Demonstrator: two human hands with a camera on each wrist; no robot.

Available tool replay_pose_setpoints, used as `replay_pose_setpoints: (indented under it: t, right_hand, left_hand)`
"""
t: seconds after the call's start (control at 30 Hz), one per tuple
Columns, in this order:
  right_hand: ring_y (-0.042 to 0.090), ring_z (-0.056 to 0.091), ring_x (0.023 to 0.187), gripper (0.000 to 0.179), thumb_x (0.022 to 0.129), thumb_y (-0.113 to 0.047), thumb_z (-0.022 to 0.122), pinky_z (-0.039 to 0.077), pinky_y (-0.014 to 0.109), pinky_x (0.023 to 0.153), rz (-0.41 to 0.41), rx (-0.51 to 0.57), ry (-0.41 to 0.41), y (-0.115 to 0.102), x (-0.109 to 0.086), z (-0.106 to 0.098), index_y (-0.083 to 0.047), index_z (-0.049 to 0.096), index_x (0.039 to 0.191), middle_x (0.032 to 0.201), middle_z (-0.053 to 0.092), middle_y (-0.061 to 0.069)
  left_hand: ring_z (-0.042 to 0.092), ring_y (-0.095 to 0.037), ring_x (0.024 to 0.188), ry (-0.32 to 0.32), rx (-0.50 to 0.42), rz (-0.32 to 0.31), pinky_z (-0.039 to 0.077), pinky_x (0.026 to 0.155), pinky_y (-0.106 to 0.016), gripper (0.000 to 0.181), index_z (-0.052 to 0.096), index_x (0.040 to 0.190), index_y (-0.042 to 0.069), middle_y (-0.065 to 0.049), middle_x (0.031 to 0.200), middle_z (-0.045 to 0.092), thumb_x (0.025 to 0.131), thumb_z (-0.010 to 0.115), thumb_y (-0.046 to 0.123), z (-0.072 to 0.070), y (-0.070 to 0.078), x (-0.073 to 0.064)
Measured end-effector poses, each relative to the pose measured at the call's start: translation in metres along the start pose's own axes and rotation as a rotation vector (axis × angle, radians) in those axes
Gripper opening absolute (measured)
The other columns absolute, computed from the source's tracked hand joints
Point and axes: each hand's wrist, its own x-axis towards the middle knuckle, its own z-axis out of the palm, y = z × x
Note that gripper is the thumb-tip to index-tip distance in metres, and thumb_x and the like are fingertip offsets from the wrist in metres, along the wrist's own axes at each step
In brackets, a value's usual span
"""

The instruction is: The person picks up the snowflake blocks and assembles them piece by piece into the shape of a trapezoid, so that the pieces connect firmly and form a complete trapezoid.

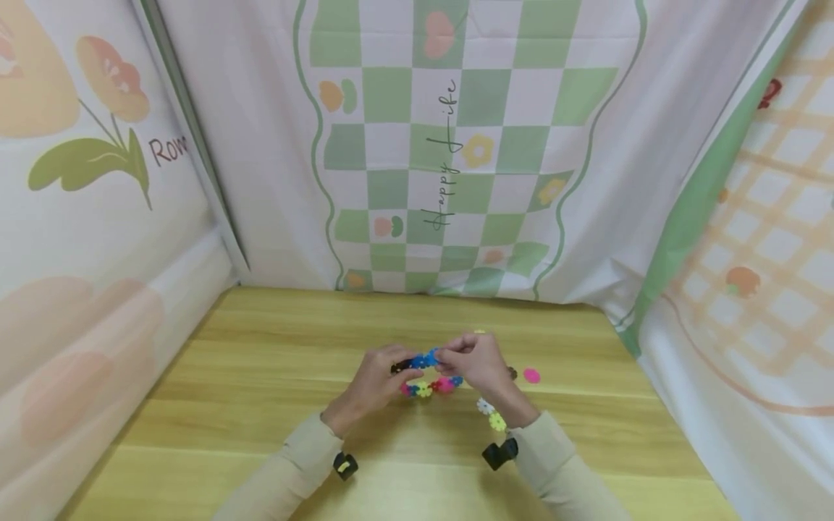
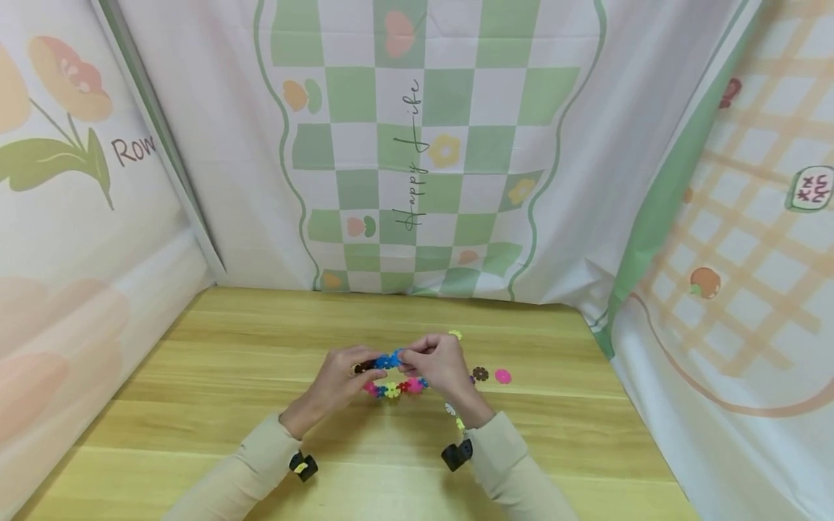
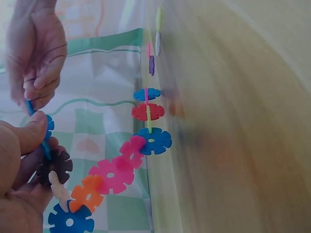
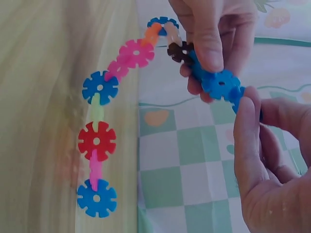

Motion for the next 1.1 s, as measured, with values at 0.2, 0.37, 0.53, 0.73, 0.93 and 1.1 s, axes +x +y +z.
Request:
replay_pose_setpoints:
  t: [0.2,0.37,0.53,0.73,0.93,1.1]
  right_hand:
    - [0.026,0.080,0.082,0.012,0.098,-0.005,0.072,0.067,0.038,0.080,0.009,-0.021,-0.027,0.001,0.000,-0.003,0.006,0.074,0.102,0.100,0.079,0.022]
    - [0.024,0.079,0.080,0.009,0.097,-0.004,0.073,0.067,0.036,0.078,0.009,-0.015,-0.002,-0.001,0.000,-0.001,0.005,0.074,0.100,0.098,0.079,0.019]
    - [0.027,0.080,0.081,0.009,0.097,-0.004,0.074,0.067,0.035,0.076,-0.008,-0.027,-0.001,-0.001,0.000,0.001,0.005,0.074,0.100,0.096,0.080,0.019]
    - [0.021,0.078,0.077,0.011,0.098,-0.004,0.072,0.067,0.034,0.076,0.027,-0.026,-0.044,-0.004,0.002,-0.004,0.007,0.073,0.101,0.099,0.079,0.022]
    - [0.019,0.079,0.075,0.012,0.096,-0.003,0.074,0.066,0.032,0.075,-0.025,0.008,0.017,0.000,-0.001,0.007,0.008,0.073,0.100,0.099,0.079,0.022]
    - [0.022,0.080,0.081,0.013,0.097,-0.006,0.074,0.066,0.032,0.077,0.000,0.010,0.022,0.000,0.001,0.008,0.005,0.074,0.102,0.100,0.080,0.019]
  left_hand:
    - [0.078,-0.024,0.089,0.005,0.022,0.008,0.064,0.079,-0.024,0.025,0.076,0.111,-0.006,-0.016,0.103,0.080,0.088,0.082,0.003,0.004,0.001,-0.003]
    - [0.079,-0.024,0.089,0.003,0.007,-0.013,0.063,0.079,-0.020,0.025,0.075,0.114,-0.006,-0.017,0.104,0.080,0.091,0.079,0.002,0.006,0.003,-0.002]
    - [0.078,-0.023,0.088,0.011,0.033,-0.022,0.062,0.078,-0.019,0.023,0.076,0.112,-0.005,-0.016,0.102,0.080,0.090,0.079,0.001,0.006,0.005,-0.001]
    - [0.077,-0.021,0.085,-0.012,0.073,0.022,0.062,0.075,-0.018,0.023,0.076,0.112,-0.006,-0.015,0.101,0.080,0.092,0.079,0.005,0.005,0.005,-0.002]
    - [0.078,-0.021,0.088,-0.015,0.071,-0.028,0.062,0.077,-0.018,0.022,0.076,0.113,-0.004,-0.015,0.103,0.080,0.094,0.077,0.006,0.003,0.007,-0.001]
    - [0.078,-0.021,0.091,-0.040,0.051,-0.068,0.063,0.080,-0.021,0.023,0.075,0.116,-0.004,-0.015,0.106,0.080,0.096,0.075,0.007,-0.001,0.007,0.001]
